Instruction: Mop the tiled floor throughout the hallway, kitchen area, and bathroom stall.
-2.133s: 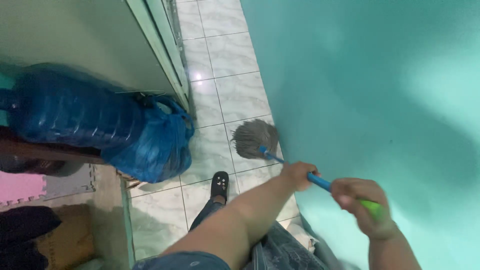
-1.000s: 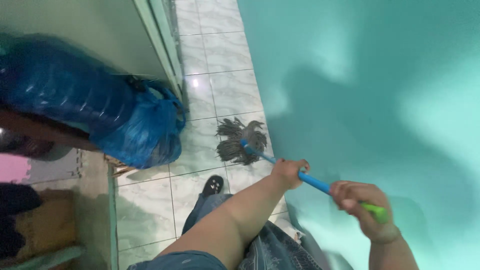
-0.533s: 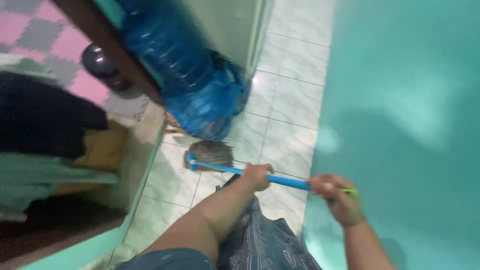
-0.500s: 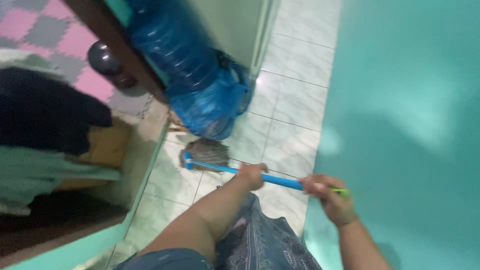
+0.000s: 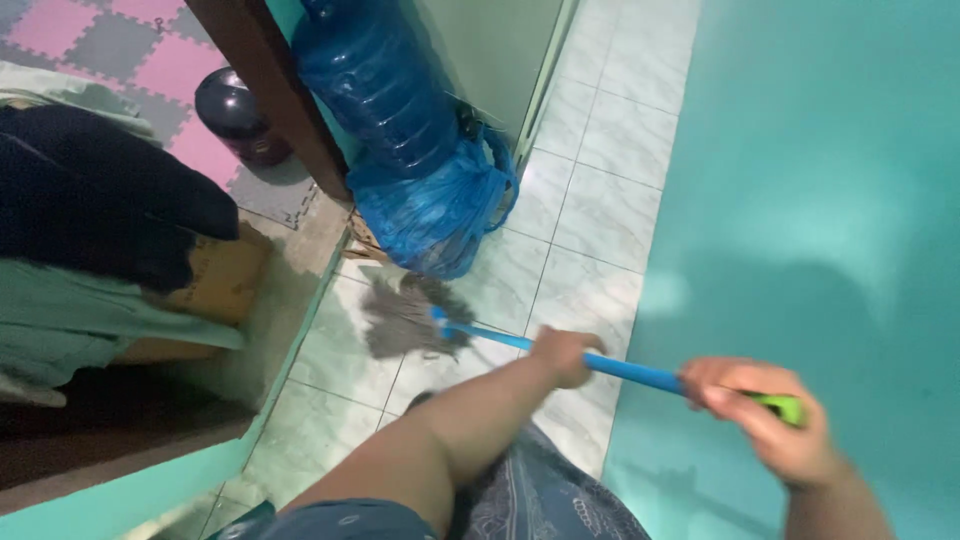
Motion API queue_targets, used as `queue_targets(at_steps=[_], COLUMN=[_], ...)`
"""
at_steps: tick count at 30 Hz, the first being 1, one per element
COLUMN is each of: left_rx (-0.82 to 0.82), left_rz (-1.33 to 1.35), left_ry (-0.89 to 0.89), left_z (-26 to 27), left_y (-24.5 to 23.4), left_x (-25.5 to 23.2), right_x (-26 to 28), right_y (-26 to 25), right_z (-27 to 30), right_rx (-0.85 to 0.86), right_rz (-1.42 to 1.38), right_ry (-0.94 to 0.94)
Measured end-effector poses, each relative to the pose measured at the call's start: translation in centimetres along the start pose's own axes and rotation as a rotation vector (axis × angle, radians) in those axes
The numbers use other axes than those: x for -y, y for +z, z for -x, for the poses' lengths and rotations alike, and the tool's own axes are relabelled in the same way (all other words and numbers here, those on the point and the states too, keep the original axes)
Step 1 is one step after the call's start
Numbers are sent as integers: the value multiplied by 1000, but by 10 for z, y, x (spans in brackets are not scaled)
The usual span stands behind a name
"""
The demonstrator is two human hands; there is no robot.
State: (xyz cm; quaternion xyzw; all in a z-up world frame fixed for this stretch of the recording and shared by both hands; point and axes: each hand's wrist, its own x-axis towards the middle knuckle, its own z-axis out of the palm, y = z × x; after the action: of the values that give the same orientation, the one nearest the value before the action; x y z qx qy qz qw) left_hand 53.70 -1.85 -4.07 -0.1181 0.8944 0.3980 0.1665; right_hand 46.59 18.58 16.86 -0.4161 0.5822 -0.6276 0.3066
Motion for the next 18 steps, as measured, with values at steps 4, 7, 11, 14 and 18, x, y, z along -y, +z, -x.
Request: queue_targets(at_steps=[4, 7, 11, 14, 18], left_rx=[6, 48, 47, -34, -77], left_rz=[23, 37, -7, 1, 16], left_ry=[136, 153, 149, 135, 76], left_z=[-17, -9, 6, 22, 89], left_y=[20, 20, 9, 6, -40], left_x=[-32, -42, -10, 48, 123], right_x=[27, 26, 16, -5, -19], right_y=[3, 13, 40, 83, 177], right_z=[5, 10, 0, -13, -38], right_rx=[-25, -40, -68, -73, -18], right_rz=[124, 118, 86, 38, 1], right_ry=[99, 81, 48, 8, -39])
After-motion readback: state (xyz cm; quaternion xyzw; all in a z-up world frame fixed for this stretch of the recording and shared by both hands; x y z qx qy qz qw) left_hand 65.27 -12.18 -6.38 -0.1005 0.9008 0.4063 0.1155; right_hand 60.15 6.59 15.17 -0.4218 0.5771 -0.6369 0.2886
